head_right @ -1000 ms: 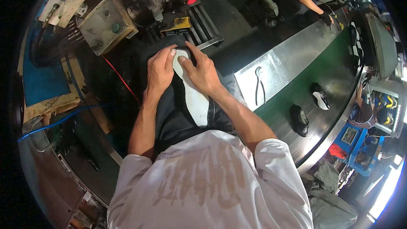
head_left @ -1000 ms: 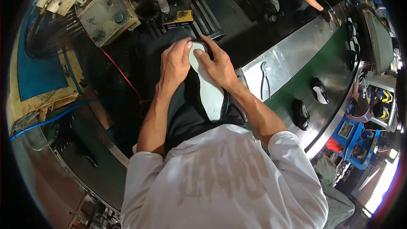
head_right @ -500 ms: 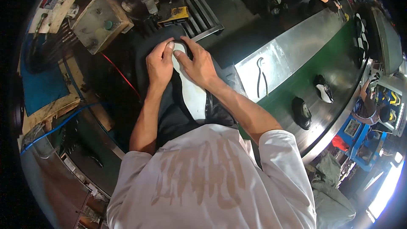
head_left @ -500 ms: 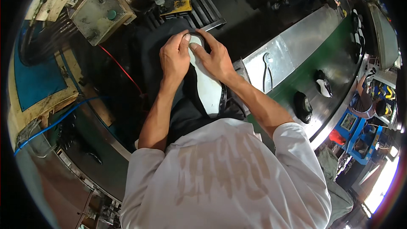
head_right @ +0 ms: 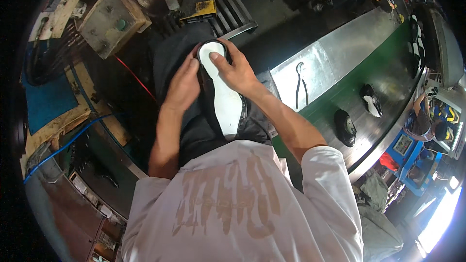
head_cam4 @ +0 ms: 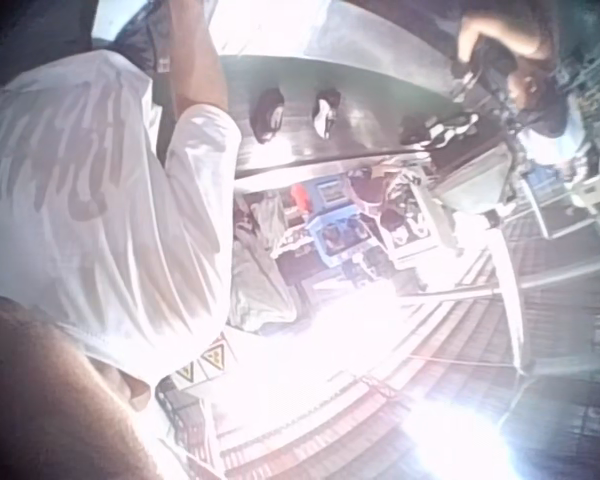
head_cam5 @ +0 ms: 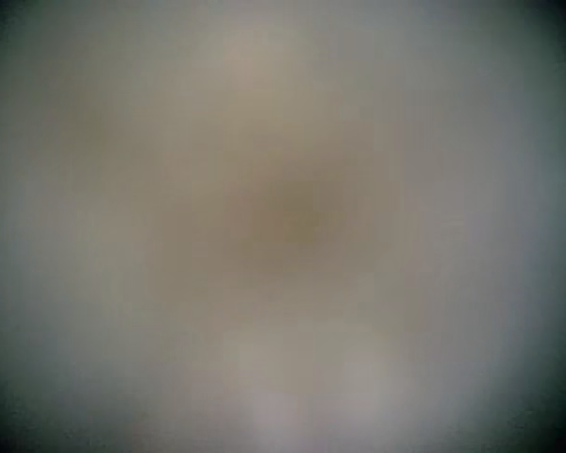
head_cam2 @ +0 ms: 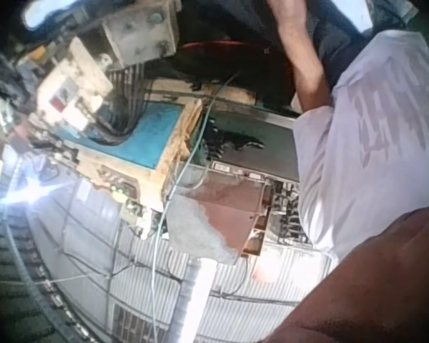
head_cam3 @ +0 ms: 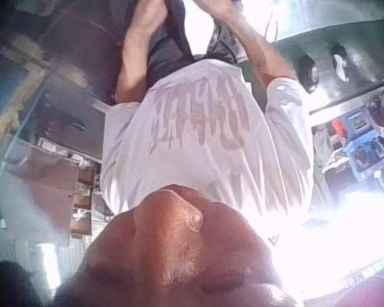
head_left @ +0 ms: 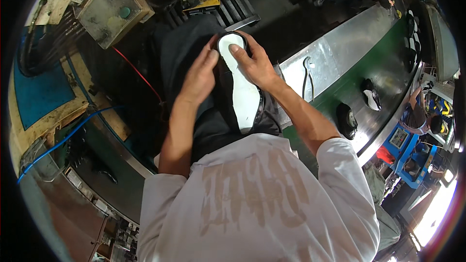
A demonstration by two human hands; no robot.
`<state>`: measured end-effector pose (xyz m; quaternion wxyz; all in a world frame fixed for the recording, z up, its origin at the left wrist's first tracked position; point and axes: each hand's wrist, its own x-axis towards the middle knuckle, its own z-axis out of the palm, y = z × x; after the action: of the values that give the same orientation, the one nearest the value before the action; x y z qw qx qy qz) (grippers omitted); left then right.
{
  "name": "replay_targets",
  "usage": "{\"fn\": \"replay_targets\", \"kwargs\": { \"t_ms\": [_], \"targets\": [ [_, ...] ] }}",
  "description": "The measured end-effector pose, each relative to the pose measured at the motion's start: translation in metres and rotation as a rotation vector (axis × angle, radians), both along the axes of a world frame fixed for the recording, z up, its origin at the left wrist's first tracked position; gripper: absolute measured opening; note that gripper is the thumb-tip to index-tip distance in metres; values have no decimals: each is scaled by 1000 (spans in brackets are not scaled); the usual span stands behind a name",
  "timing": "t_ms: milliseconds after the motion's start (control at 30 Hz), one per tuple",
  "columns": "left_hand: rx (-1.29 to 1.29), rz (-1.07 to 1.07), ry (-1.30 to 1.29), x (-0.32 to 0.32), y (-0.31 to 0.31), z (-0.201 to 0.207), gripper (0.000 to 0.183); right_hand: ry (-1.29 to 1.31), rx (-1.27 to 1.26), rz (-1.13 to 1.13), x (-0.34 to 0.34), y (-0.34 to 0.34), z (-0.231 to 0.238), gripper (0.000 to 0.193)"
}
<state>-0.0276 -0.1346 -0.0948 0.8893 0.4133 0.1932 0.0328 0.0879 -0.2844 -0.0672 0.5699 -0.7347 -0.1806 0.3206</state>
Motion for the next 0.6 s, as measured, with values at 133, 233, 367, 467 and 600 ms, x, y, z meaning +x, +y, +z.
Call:
{"fn": "replay_targets", "kwargs": {
  "t_ms": [133,233,367,467,600],
  "targets": [
    [453,104,91,1,-35,9,64,-122,-176,31,-5,5,7,65],
    [525,95,156,2,-37,26,63,11,-132,65,-3,5,12,70],
    [238,95,-6,-10,-26,3,70,637,365,-65,-5,-12,-7,65],
    [389,161,126,-10,-42,7,68,320,101,-14,-22,-18,-6,61],
    [580,199,133,-9,-50,8,66,-58,-208,52,-25,-13,14,58]
  ]
}}
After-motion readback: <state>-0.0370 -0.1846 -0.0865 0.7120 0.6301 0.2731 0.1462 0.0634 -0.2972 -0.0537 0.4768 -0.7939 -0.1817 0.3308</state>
